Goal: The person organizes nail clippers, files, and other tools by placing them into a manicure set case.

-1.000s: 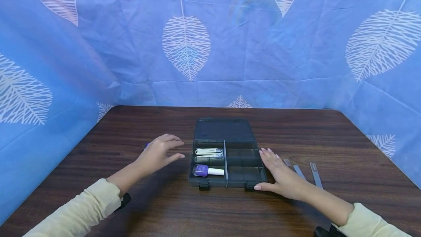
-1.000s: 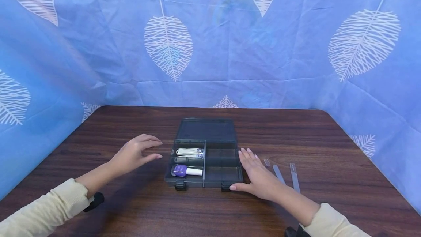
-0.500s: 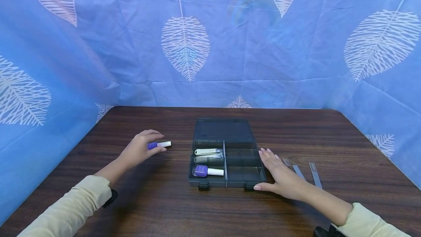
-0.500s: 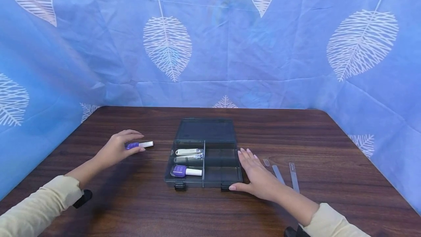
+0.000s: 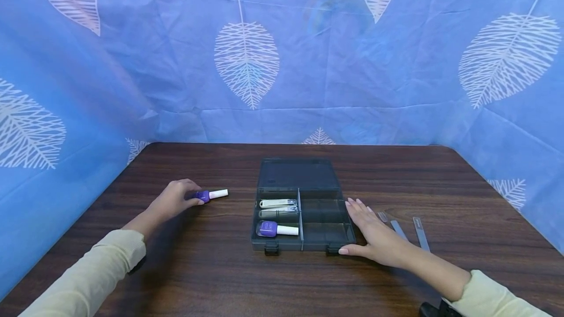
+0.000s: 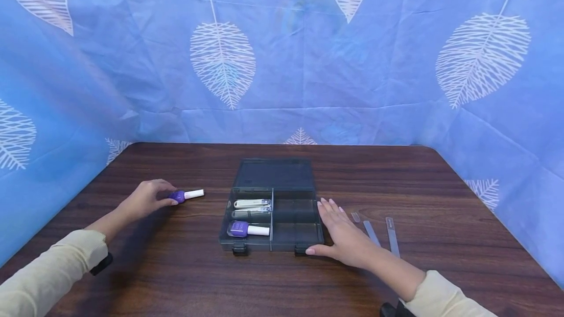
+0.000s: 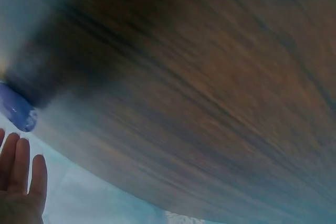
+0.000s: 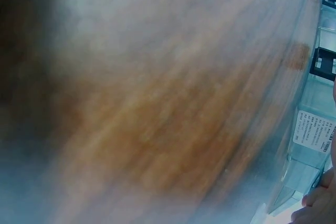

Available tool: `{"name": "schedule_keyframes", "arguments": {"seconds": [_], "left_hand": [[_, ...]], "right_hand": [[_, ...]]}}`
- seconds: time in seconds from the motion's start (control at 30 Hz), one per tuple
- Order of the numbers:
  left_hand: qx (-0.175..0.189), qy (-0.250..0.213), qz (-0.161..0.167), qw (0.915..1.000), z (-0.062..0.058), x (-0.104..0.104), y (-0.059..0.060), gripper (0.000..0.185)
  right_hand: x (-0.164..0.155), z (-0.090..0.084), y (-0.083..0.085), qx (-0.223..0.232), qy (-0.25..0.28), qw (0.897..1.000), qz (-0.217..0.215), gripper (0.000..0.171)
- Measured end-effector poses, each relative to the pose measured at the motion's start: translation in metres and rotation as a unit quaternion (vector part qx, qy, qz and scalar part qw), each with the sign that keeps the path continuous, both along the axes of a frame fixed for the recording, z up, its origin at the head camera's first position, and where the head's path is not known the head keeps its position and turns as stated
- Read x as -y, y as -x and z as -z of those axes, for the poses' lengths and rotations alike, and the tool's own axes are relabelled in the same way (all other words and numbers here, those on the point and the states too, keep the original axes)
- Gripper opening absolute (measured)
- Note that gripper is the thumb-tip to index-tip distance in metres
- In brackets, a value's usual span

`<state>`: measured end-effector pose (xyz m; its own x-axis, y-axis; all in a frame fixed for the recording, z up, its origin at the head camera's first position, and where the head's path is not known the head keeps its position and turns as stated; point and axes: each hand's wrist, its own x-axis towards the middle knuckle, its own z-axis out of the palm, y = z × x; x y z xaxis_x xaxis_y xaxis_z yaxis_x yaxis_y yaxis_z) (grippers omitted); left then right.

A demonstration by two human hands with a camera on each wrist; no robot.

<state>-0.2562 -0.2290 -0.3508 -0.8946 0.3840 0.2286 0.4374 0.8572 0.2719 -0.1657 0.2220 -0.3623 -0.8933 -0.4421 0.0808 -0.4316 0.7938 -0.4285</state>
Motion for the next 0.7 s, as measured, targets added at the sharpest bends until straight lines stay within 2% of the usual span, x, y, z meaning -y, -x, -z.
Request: {"name": "schedule_keyframes", "arguments": {"seconds": [0.17,0.4,0.7], "left_hand": [[0.022,0.021,-0.003,0.9995,0.0022,0.0020,0.0032,0.032],[0.020,0.028,0.001,0.9994,0.0059,0.0012,0.0052,0.034],[0.047,0.029,-0.016,0.9983,0.0030,-0.0010,0.0068,0.028]], "right_hand": [[0.0006,-0.0003,0.0000,-0.002,-0.002,1.000,-0.002,0.100],[0.0004,-0.0003,-0.0005,-0.001,0.000,1.000,-0.001,0.100],[0.0006,-0.0005,-0.0011,-0.002,0.001,1.000,-0.003,0.100]]}}
